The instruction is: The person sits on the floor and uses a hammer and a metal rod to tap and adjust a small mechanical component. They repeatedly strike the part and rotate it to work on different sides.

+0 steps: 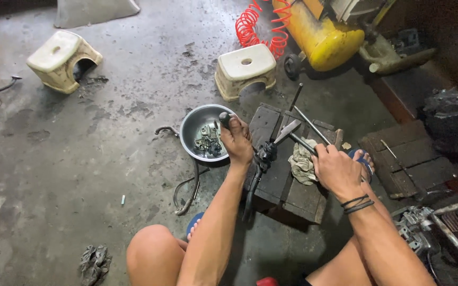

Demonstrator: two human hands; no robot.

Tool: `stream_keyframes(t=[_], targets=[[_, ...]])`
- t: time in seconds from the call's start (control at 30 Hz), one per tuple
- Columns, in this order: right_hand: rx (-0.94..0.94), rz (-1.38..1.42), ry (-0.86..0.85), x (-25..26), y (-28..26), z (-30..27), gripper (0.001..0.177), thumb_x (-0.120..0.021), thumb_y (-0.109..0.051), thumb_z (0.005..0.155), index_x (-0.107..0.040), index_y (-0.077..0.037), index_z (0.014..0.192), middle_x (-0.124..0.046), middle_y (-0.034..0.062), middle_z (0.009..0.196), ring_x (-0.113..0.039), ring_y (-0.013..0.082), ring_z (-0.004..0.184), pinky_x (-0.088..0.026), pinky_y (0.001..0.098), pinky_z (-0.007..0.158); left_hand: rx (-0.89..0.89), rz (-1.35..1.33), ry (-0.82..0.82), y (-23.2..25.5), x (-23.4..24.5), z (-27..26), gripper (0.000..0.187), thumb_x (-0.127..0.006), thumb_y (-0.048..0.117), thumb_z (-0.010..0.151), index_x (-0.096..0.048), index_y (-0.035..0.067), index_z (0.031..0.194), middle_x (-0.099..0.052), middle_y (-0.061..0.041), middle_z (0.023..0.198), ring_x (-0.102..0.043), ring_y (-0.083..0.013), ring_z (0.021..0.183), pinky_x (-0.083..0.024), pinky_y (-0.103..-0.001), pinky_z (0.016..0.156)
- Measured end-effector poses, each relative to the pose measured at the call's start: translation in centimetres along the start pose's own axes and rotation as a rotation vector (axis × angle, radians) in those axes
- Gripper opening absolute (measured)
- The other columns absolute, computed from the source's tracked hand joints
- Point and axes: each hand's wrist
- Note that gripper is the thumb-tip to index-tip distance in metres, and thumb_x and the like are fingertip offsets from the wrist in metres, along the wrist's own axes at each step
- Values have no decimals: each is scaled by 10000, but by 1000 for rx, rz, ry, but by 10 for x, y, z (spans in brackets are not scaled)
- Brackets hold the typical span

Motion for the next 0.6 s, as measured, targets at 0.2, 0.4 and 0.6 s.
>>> stream_keyframes(t=[0.2,0.4,0.6], targets=[[-50,219,-227,36,-2,6,297,-547,-441,949,-590,-263,1182,-649,15,943,-769,301,760,-619,530,739,53,-8,1,3,2,-1,331,-447,395,1092,-436,183,838,-312,69,485,-285,-30,318,-262,-181,319],[-87,453,-451,18,7,10,392,-571,-401,890,-551,-262,1256,-663,79,1093,-759,434,884,-611,598,792,83,-42,23,-9,6,-4,291,-450,389,1094,-434,183,889,-299,49,510,-272,-48,323,-260,-187,321],[-92,306,-434,35,3,7,419,-509,-438,938,-544,-356,1348,-668,28,1118,-770,415,860,-623,567,848,70,13,1,9,4,-3,310,-420,407,1098,-431,187,879,-341,42,528,-332,-58,345,-332,-195,337]])
Point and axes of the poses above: each hand's wrist, its own z-axis towards the middle knuckle, its own x-axis out of the back of the hand, y = z × x
